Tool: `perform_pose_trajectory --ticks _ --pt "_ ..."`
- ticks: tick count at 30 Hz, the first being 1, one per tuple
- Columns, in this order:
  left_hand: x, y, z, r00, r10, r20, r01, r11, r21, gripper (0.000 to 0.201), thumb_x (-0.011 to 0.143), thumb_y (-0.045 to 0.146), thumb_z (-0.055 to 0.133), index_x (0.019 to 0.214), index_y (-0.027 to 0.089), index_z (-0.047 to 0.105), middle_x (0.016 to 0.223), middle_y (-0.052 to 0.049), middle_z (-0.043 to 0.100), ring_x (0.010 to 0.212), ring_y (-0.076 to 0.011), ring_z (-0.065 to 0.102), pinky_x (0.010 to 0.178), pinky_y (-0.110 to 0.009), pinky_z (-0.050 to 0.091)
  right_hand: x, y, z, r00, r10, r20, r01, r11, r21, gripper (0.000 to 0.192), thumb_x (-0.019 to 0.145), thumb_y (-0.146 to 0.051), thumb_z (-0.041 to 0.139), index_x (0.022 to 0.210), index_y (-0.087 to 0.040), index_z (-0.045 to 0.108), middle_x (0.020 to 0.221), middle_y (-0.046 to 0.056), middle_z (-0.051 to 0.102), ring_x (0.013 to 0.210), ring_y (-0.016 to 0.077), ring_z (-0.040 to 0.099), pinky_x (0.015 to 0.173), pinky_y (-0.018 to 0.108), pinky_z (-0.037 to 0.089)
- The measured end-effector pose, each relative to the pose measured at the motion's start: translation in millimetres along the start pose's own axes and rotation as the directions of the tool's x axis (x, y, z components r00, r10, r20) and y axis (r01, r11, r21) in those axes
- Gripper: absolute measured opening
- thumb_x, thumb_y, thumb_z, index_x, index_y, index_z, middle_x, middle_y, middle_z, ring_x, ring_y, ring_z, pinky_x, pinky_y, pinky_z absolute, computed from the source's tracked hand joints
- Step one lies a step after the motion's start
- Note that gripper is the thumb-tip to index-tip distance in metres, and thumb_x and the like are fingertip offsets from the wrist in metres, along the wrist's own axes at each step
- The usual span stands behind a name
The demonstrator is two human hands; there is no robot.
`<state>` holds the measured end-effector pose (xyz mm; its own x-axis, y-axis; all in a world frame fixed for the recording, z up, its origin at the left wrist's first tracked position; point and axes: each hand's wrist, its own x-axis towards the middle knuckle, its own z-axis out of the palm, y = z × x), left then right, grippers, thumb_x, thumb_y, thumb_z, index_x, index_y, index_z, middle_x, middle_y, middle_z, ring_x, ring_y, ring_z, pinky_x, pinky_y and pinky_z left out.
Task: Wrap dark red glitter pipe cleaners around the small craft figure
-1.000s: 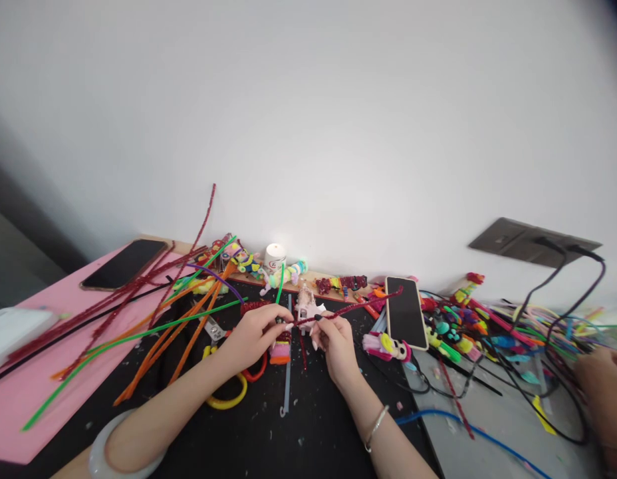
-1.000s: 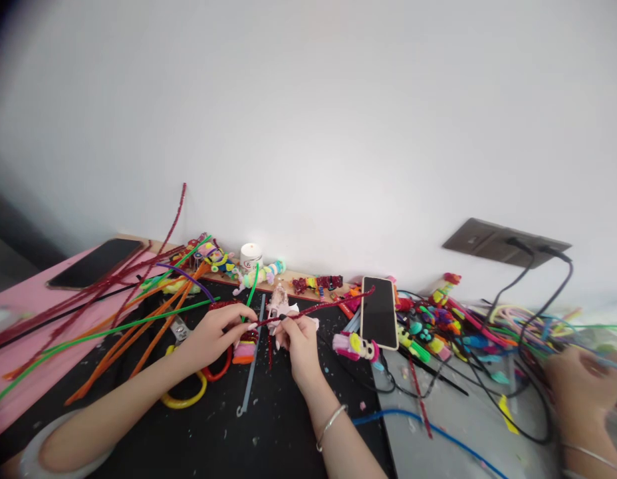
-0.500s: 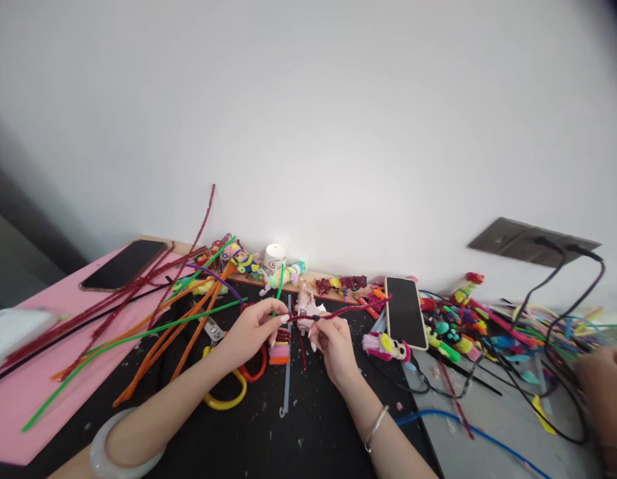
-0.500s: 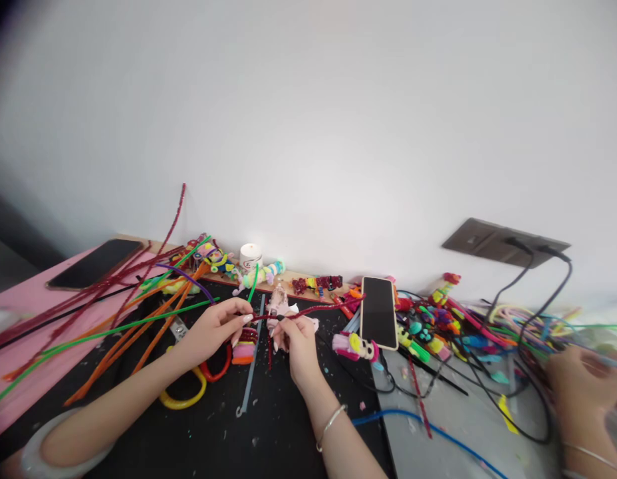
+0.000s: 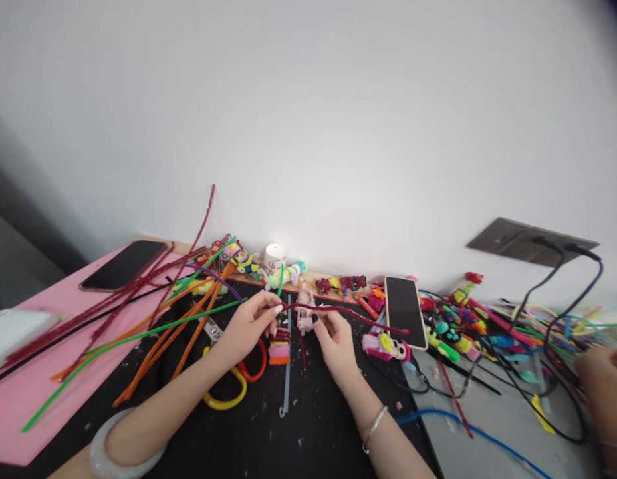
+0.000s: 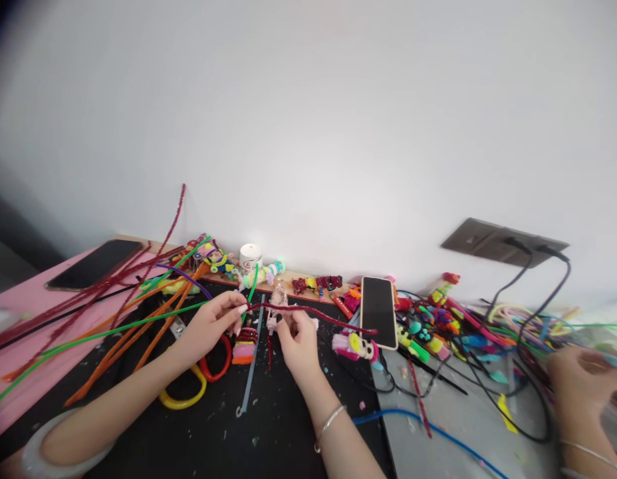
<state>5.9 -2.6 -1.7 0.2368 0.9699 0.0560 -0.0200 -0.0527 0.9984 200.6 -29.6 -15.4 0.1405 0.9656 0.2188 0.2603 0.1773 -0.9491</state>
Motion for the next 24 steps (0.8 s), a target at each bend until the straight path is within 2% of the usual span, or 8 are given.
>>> perform_pose_trajectory --ticks 1,3,5,8,14,19,21,24 --pt "1 1 -0.9 0.999 0.007 -0.04 -0.007 1.0 -0.001 0.02 0.084 0.039 0.063 0.089 0.02 0.056 0.054 0.008 0.055 0.049 -0.0135 0.054 0.054 -0.026 0.044 1 -1 -2 0.993 -0.114 -0.034 0.106 0.98 -0.167 0.014 0.077 -0.028 0.057 0.082 -0.02 0.067 0.078 0.005 0.067 0.071 0.0218 0.058 0.067 0.033 0.045" --pt "3 0 -3.2 0.994 0.026 -0.11 -0.027 1.0 -0.009 0.022 0.084 0.04 0.063 0.091 0.02 0.056 0.055 0.007 0.056 0.051 -0.0145 0.056 0.054 -0.026 0.044 2 -3 -6 0.967 -0.254 -0.012 0.226 0.879 -0.421 0.03 0.075 -0.018 0.051 0.101 -0.019 0.067 0.105 0.011 0.069 0.102 0.0283 0.06 0.087 0.04 0.045" --pt "5 -2 -5.6 0.987 0.042 -0.156 -0.047 0.999 -0.025 0.024 0.084 0.04 0.064 0.092 0.02 0.055 0.058 0.007 0.057 0.053 -0.0146 0.057 0.053 -0.026 0.044 2 -5 -8 0.975 -0.22 0.039 0.199 0.771 -0.606 0.046 0.074 -0.015 0.051 0.118 -0.019 0.062 0.124 0.013 0.064 0.116 0.0316 0.055 0.094 0.045 0.042" --pt "7 -5 -7.8 0.98 0.054 -0.19 -0.062 0.998 -0.033 0.025 0.084 0.041 0.064 0.093 0.02 0.053 0.067 0.004 0.061 0.053 -0.0137 0.058 0.052 -0.026 0.045 2 -4 -7 0.993 -0.089 0.082 0.12 0.647 -0.753 0.055 0.074 -0.015 0.054 0.13 -0.021 0.056 0.13 0.013 0.06 0.116 0.0337 0.053 0.094 0.048 0.04" --pt "9 -3 -9.6 0.963 0.101 -0.25 -0.1 0.995 0.017 0.026 0.084 0.044 0.063 0.092 0.021 0.053 0.073 0.003 0.063 0.052 -0.0127 0.057 0.052 -0.026 0.046 2 -3 -5 0.999 0.0 0.04 0.034 0.566 -0.824 0.054 0.076 -0.017 0.061 0.13 -0.02 0.058 0.12 0.015 0.061 0.11 0.034 0.054 0.09 0.047 0.04" --pt "9 0 -13.3 0.944 0.106 -0.313 -0.102 0.994 0.028 0.026 0.083 0.043 0.065 0.09 0.021 0.056 0.06 0.006 0.059 0.05 -0.0143 0.056 0.052 -0.026 0.047 5 -2 -10 0.999 0.001 0.05 0.039 0.612 -0.79 0.043 0.077 -0.018 0.062 0.12 -0.021 0.065 0.113 0.012 0.07 0.108 0.0334 0.058 0.089 0.043 0.04" --pt "8 1 -15.7 0.935 0.08 -0.345 -0.076 0.997 0.023 0.024 0.082 0.041 0.068 0.089 0.02 0.059 0.057 0.005 0.059 0.052 -0.0163 0.059 0.054 -0.027 0.049 9 1 -14 0.996 -0.038 0.085 0.087 0.702 -0.707 0.037 0.076 -0.017 0.063 0.113 -0.021 0.067 0.109 0.01 0.072 0.103 0.0303 0.062 0.086 0.039 0.042" --pt "8 0 -19.2 0.921 0.042 -0.386 -0.048 0.999 -0.007 0.018 0.082 0.035 0.069 0.088 0.019 0.064 0.06 0.002 0.064 0.058 -0.0182 0.064 0.056 -0.028 0.051 14 6 -20 0.98 -0.085 0.18 0.162 0.867 -0.471 0.027 0.075 -0.016 0.063 0.1 -0.021 0.07 0.093 0.005 0.074 0.081 0.0225 0.064 0.074 0.031 0.046"
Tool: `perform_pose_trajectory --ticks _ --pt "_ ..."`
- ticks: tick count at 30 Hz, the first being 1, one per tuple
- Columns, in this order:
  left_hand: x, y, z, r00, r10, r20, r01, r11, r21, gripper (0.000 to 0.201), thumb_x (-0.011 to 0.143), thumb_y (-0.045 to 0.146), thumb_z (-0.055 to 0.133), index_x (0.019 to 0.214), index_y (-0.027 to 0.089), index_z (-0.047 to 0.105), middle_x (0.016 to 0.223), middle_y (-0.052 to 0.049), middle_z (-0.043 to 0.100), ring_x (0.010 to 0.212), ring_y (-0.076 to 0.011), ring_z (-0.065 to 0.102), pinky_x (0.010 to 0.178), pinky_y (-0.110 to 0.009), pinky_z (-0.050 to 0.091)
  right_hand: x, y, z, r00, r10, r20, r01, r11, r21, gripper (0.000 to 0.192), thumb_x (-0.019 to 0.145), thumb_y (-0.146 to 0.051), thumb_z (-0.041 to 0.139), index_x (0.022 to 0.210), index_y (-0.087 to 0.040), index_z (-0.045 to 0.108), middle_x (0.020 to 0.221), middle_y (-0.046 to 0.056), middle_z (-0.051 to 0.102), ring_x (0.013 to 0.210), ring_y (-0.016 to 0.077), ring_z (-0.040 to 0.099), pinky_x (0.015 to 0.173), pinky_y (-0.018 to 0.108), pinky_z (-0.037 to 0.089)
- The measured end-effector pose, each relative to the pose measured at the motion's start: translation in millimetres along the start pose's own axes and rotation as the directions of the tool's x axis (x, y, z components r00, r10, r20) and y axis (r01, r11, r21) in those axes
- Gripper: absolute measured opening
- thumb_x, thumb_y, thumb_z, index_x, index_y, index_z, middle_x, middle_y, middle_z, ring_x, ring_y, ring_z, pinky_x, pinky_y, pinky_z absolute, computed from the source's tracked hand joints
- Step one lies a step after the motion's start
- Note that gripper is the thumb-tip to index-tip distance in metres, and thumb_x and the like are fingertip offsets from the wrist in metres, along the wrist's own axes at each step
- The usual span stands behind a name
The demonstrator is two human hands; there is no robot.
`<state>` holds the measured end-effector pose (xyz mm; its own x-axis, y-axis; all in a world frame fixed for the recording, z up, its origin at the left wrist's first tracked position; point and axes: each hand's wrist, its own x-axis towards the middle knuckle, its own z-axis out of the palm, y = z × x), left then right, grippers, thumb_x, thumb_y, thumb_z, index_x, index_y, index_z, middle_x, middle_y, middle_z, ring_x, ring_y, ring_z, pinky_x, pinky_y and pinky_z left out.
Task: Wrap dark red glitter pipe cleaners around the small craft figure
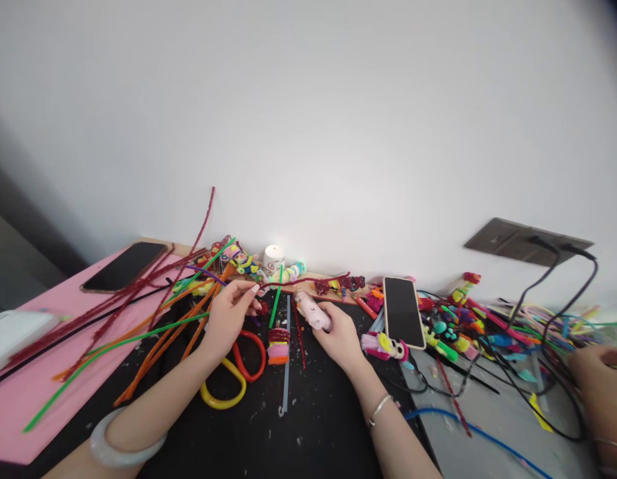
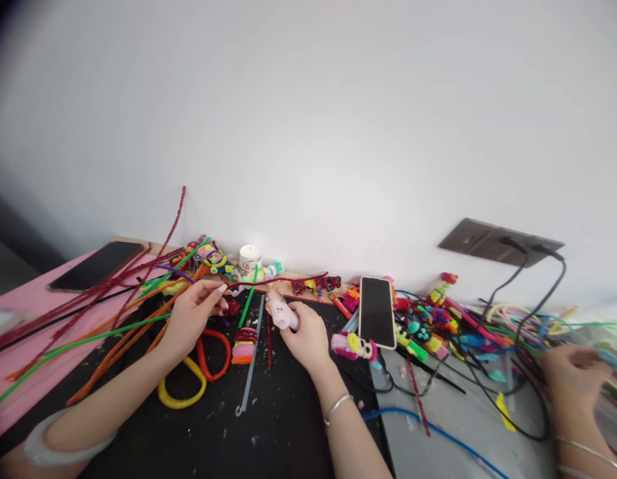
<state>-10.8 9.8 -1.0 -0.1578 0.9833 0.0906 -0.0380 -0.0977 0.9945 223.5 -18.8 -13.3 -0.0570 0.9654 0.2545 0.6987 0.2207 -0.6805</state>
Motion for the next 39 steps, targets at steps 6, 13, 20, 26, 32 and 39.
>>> perform_pose_trajectory --ticks 6,13,20,26,32,39 --pt "3 -4 -0.8 0.999 -0.04 -0.011 0.04 0.998 -0.038 0.019 0.078 0.035 0.074 0.088 0.02 0.07 0.062 0.0 0.07 0.061 -0.02 0.068 0.058 -0.028 0.054 1 2 -3 0.992 0.054 0.116 -0.105 0.861 0.497 0.017 0.073 -0.021 0.065 0.086 -0.02 0.075 0.076 0.0 0.071 0.064 0.0173 0.056 0.06 0.027 0.044" --pt "-1 -5 3.6 0.998 -0.028 0.053 0.028 1.0 -0.004 0.031 0.073 0.043 0.078 0.086 0.015 0.074 0.064 -0.002 0.072 0.061 -0.0198 0.068 0.06 -0.031 0.057 1 3 -1 0.986 0.127 0.106 -0.166 0.755 0.634 0.013 0.07 -0.024 0.07 0.081 -0.019 0.071 0.057 -0.005 0.058 0.048 0.0118 0.041 0.048 0.024 0.037" --pt "-1 -8 6.1 0.997 -0.046 0.06 0.05 0.996 -0.07 0.029 0.068 0.04 0.08 0.082 0.016 0.074 0.071 -0.004 0.075 0.069 -0.0228 0.073 0.069 -0.036 0.063 -1 -1 2 0.988 0.119 0.098 -0.154 0.767 0.622 0.017 0.071 -0.026 0.07 0.086 -0.017 0.071 0.062 -0.003 0.062 0.055 0.0139 0.05 0.053 0.025 0.044" --pt "-4 -10 7.2 0.998 -0.036 0.06 0.039 0.997 -0.062 0.024 0.068 0.037 0.08 0.079 0.017 0.074 0.074 -0.003 0.077 0.07 -0.0226 0.074 0.074 -0.037 0.063 -2 -9 3 0.99 0.083 0.115 -0.135 0.8 0.585 0.022 0.073 -0.023 0.067 0.093 -0.017 0.075 0.075 0.002 0.071 0.066 0.0183 0.061 0.064 0.029 0.052" --pt "-6 -11 8.7 0.997 -0.021 0.076 0.024 0.999 -0.042 0.021 0.071 0.036 0.077 0.079 0.017 0.074 0.074 -0.003 0.077 0.072 -0.0227 0.075 0.075 -0.036 0.063 -2 -14 2 0.993 0.042 0.113 -0.102 0.8 0.592 0.032 0.074 -0.023 0.066 0.104 -0.018 0.077 0.096 0.006 0.077 0.085 0.0236 0.069 0.078 0.033 0.056" --pt "-8 -8 8.4 0.996 -0.022 0.085 0.026 0.998 -0.05 0.02 0.071 0.035 0.077 0.079 0.017 0.073 0.073 -0.003 0.078 0.073 -0.023 0.076 0.075 -0.035 0.063 -2 -10 4 0.99 0.053 0.129 -0.118 0.813 0.57 0.032 0.075 -0.023 0.065 0.104 -0.018 0.077 0.091 0.005 0.077 0.077 0.0216 0.067 0.073 0.031 0.055"
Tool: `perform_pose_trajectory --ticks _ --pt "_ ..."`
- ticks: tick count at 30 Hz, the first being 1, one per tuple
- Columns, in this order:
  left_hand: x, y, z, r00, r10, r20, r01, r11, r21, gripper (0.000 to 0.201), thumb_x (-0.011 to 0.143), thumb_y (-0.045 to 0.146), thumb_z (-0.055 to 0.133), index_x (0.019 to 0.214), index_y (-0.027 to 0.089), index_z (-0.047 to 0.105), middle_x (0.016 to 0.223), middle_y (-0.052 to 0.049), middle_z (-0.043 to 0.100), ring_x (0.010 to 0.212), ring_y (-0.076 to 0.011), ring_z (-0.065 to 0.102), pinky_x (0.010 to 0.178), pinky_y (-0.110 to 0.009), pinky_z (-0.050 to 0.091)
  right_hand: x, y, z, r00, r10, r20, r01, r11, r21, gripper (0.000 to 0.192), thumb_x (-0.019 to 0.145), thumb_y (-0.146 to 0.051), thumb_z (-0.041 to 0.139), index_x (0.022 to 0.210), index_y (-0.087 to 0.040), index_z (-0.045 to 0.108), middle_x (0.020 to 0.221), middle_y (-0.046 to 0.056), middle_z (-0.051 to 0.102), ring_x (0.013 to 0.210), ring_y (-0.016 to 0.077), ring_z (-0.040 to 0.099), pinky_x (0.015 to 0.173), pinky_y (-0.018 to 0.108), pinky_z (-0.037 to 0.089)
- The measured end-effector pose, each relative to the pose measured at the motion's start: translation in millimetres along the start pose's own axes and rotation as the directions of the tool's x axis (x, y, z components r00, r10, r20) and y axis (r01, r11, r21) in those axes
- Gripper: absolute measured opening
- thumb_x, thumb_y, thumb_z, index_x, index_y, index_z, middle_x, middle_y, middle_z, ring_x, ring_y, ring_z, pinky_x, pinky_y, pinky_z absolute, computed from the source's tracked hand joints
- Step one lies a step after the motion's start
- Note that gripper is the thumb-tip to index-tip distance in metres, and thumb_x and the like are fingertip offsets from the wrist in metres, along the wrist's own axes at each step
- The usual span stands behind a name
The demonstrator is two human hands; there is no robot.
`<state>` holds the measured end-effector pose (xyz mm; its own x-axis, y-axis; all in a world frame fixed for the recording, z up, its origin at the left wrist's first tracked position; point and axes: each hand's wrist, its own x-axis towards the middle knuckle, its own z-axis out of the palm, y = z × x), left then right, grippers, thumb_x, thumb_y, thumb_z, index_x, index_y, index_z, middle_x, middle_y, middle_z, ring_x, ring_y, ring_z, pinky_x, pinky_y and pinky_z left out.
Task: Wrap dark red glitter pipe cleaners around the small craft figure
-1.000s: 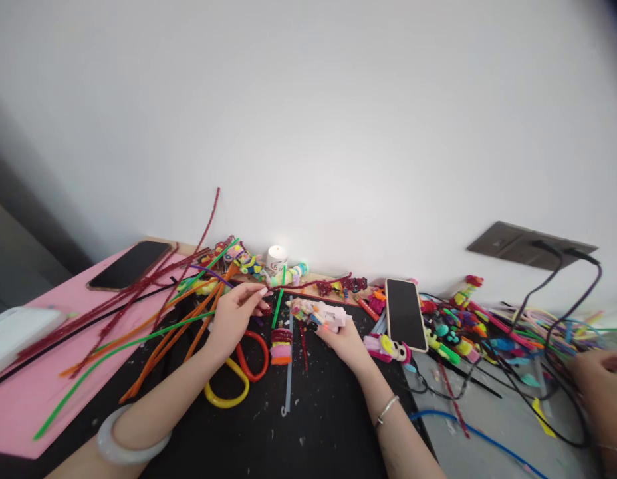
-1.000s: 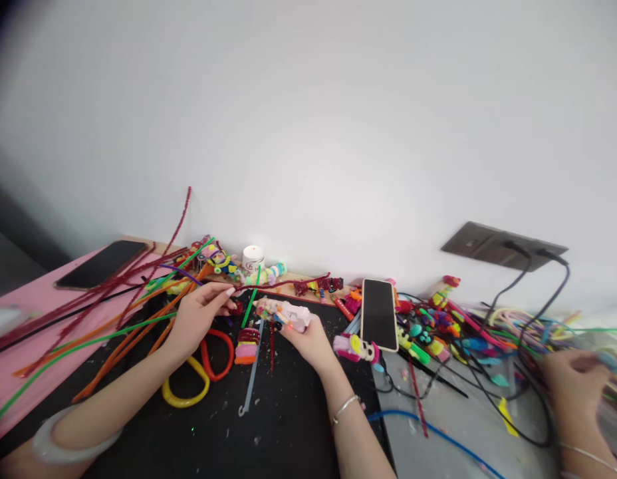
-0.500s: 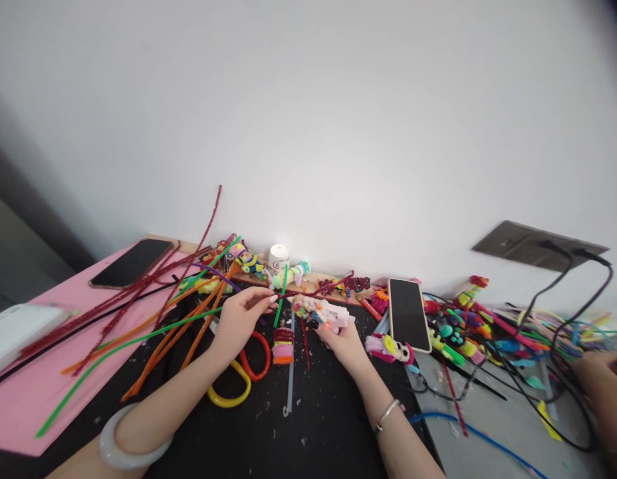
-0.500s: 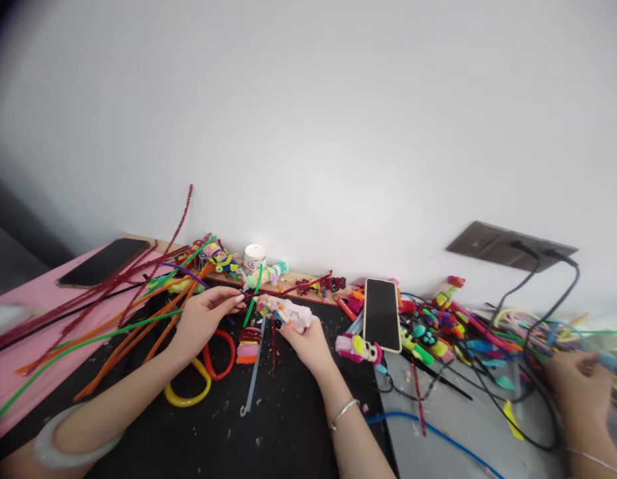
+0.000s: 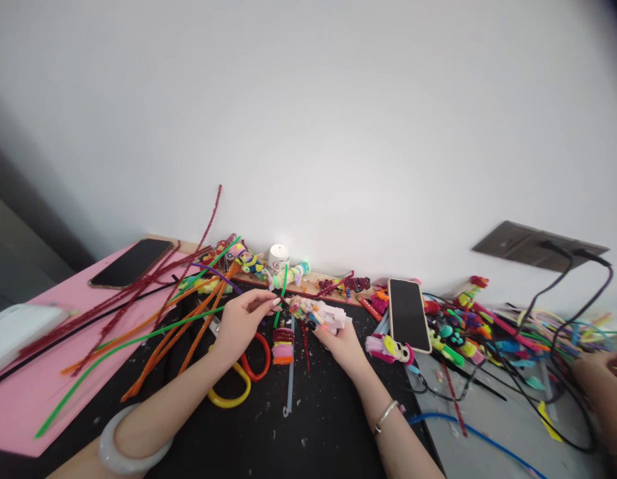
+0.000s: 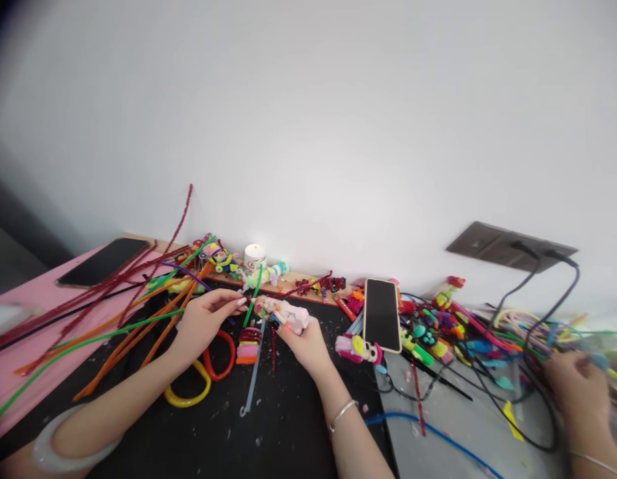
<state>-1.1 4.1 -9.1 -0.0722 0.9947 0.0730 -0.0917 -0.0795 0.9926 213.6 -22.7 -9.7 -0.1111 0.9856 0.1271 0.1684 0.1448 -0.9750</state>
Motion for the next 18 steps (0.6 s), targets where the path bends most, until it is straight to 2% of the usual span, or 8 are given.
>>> perform_pose_trajectory --ticks 4,10,18 --pt "-0.8 1.9 1.0 1.0 0.002 -0.002 -0.002 1.0 0.007 0.02 0.07 0.035 0.077 0.078 0.017 0.073 0.072 -0.003 0.077 0.072 -0.0236 0.076 0.075 -0.036 0.063 -0.3 -0.9 0.4 1.0 0.001 -0.002 -0.001 1.0 -0.003 0.033 0.075 -0.022 0.065 0.105 -0.018 0.077 0.09 0.003 0.077 0.073 0.0198 0.066 0.071 0.03 0.055" --pt "-1.5 4.1 2.3 1.0 0.004 -0.006 -0.004 1.0 0.003 0.022 0.069 0.036 0.078 0.078 0.017 0.072 0.072 -0.003 0.077 0.071 -0.0244 0.076 0.074 -0.038 0.063 0.3 -3.2 0.9 0.999 -0.029 0.014 0.029 1.0 0.005 0.034 0.075 -0.022 0.065 0.106 -0.018 0.077 0.097 0.005 0.078 0.081 0.0224 0.068 0.078 0.033 0.055" --pt "-1.9 5.4 2.8 1.0 -0.008 -0.005 0.008 0.999 -0.039 0.027 0.068 0.037 0.079 0.084 0.017 0.069 0.073 -0.003 0.076 0.072 -0.024 0.077 0.073 -0.038 0.064 0.4 -1.3 1.1 1.0 0.013 -0.005 -0.013 1.0 0.005 0.034 0.073 -0.024 0.067 0.105 -0.017 0.076 0.098 0.006 0.077 0.085 0.0239 0.069 0.081 0.034 0.055"
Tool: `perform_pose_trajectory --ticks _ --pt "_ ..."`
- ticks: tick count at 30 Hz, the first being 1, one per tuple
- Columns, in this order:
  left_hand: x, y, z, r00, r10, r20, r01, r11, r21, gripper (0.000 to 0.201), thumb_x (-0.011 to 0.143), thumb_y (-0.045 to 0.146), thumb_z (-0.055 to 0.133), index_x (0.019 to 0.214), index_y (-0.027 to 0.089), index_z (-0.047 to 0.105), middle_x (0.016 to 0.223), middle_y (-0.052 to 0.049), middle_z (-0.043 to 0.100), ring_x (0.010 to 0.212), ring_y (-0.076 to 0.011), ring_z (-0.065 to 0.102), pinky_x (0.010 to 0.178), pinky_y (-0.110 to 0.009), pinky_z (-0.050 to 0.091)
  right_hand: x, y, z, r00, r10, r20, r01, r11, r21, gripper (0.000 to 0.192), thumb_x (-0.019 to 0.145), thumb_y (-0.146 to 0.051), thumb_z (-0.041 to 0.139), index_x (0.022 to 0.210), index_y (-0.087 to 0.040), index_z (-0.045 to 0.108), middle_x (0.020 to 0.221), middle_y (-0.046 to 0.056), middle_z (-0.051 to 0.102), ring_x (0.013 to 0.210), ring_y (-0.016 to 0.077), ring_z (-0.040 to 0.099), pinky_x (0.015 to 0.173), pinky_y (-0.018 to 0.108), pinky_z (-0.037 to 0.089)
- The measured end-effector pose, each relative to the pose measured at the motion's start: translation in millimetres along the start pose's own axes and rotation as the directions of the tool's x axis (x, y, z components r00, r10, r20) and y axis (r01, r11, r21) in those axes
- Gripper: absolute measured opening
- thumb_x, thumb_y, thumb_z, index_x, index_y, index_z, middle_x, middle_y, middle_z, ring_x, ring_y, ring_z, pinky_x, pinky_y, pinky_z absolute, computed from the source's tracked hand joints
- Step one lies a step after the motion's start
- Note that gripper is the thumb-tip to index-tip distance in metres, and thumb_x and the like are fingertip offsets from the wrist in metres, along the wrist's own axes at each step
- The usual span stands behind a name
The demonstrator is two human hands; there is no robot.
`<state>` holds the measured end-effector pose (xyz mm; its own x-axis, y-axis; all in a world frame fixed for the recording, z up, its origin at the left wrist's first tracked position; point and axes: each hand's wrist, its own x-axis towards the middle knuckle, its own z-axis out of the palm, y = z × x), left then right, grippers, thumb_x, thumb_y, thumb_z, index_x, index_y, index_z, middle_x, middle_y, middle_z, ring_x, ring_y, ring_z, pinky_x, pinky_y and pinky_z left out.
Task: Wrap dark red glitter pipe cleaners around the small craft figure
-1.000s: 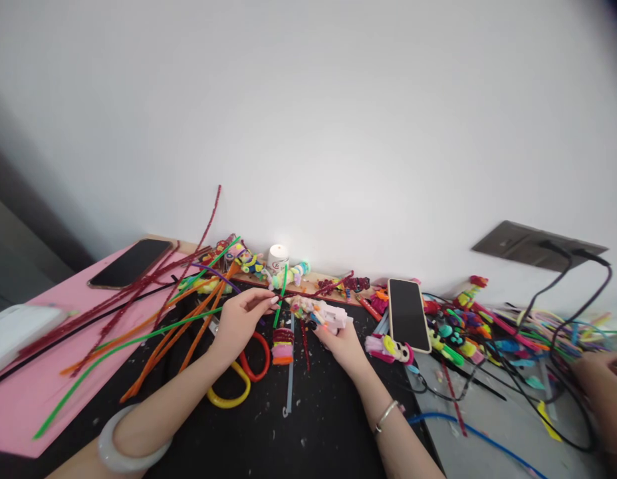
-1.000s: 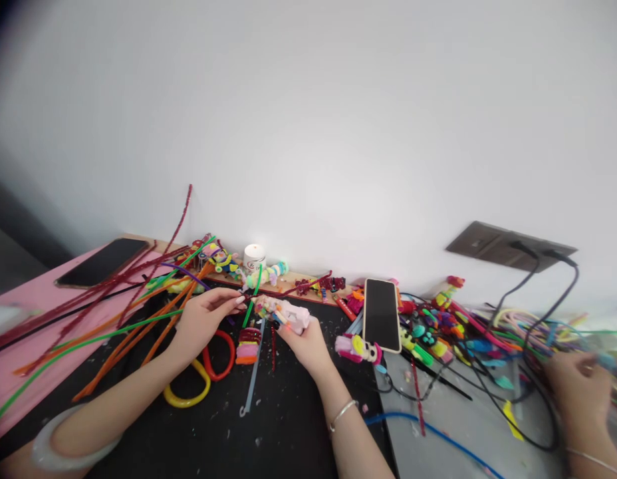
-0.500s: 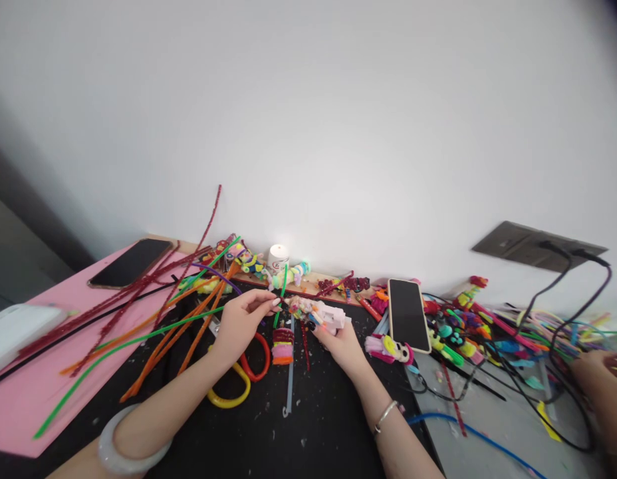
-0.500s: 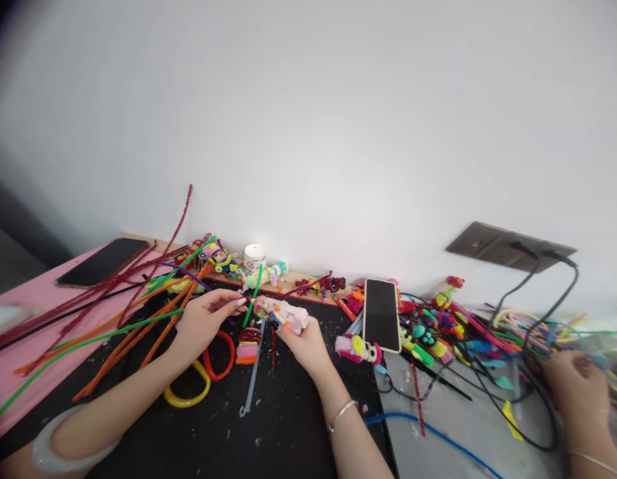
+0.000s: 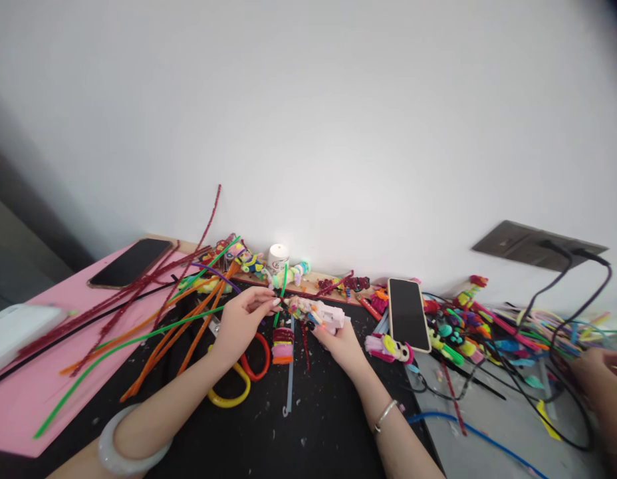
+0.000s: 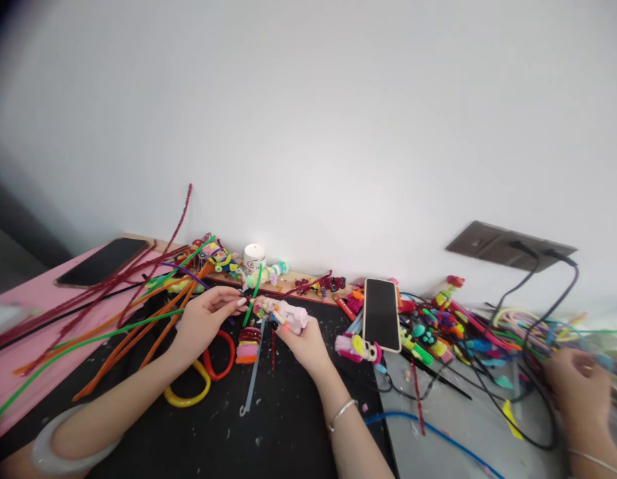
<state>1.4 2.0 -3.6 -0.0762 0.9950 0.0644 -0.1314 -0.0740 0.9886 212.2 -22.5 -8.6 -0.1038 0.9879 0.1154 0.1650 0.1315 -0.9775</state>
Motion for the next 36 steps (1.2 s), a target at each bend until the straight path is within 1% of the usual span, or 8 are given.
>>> perform_pose_trajectory --ticks 3,7,11,15,23,31,36 --pt "0.2 -0.7 0.4 1.0 -0.003 0.0 0.003 1.0 -0.003 0.028 0.068 0.038 0.079 0.084 0.017 0.068 0.073 -0.003 0.076 0.073 -0.0243 0.077 0.074 -0.038 0.064 -0.4 0.7 0.1 1.0 0.017 0.001 -0.017 1.0 -0.007 0.032 0.073 -0.023 0.066 0.102 -0.017 0.076 0.085 0.003 0.075 0.074 0.0201 0.065 0.071 0.03 0.054" --pt "0.7 -1.6 0.8 1.0 0.004 0.005 -0.004 1.0 -0.006 0.03 0.068 0.039 0.08 0.084 0.017 0.068 0.073 -0.003 0.076 0.073 -0.0249 0.077 0.074 -0.039 0.064 -0.5 1.1 0.4 1.0 0.021 -0.004 -0.021 1.0 0.003 0.027 0.072 -0.022 0.066 0.096 -0.016 0.075 0.069 -0.001 0.068 0.06 0.0151 0.056 0.06 0.026 0.049" --pt "0.4 -1.5 0.8 1.0 0.014 0.012 -0.015 0.999 0.029 0.031 0.07 0.042 0.079 0.085 0.017 0.068 0.075 -0.004 0.077 0.075 -0.0249 0.077 0.075 -0.04 0.064 0.0 -0.9 0.7 1.0 0.009 0.003 -0.009 1.0 0.013 0.027 0.072 -0.02 0.065 0.097 -0.016 0.075 0.067 -0.002 0.066 0.056 0.0136 0.052 0.056 0.024 0.047" --pt "-0.5 -0.3 1.3 1.0 0.021 0.02 -0.022 0.999 0.046 0.032 0.07 0.044 0.078 0.084 0.018 0.068 0.076 -0.004 0.077 0.075 -0.0254 0.077 0.075 -0.041 0.064 0.4 -2.0 0.7 1.0 0.011 0.0 -0.011 1.0 -0.004 0.026 0.071 -0.02 0.065 0.095 -0.016 0.076 0.066 -0.002 0.067 0.055 0.0139 0.052 0.054 0.024 0.047" --pt "-1.3 -0.8 1.5 0.999 0.031 0.018 -0.031 0.999 0.033 0.028 0.071 0.039 0.077 0.087 0.018 0.067 0.078 -0.004 0.077 0.077 -0.0249 0.077 0.076 -0.04 0.064 0.6 -0.2 0.6 1.0 0.005 0.016 -0.005 1.0 -0.013 0.032 0.072 -0.021 0.064 0.102 -0.016 0.077 0.073 0.001 0.07 0.061 0.0164 0.057 0.057 0.025 0.049" --pt "-0.2 -3.4 -0.3 0.998 0.055 0.011 -0.056 0.997 0.054 0.028 0.074 0.039 0.076 0.089 0.018 0.066 0.08 -0.005 0.077 0.08 -0.0254 0.077 0.078 -0.04 0.064 0.9 1.4 0.4 0.999 -0.032 0.006 0.032 0.999 0.013 0.033 0.075 -0.021 0.065 0.106 -0.018 0.077 0.092 0.004 0.077 0.077 0.0205 0.067 0.072 0.03 0.055" --pt "-0.9 -4.7 -0.8 0.997 0.078 0.021 -0.079 0.994 0.078 0.025 0.076 0.039 0.074 0.09 0.019 0.066 0.081 -0.005 0.078 0.082 -0.0254 0.078 0.079 -0.04 0.064 0.6 -0.3 0.1 1.0 -0.018 0.017 0.019 1.0 -0.002 0.037 0.075 -0.021 0.065 0.11 -0.019 0.077 0.101 0.005 0.079 0.086 0.0238 0.07 0.081 0.034 0.056"
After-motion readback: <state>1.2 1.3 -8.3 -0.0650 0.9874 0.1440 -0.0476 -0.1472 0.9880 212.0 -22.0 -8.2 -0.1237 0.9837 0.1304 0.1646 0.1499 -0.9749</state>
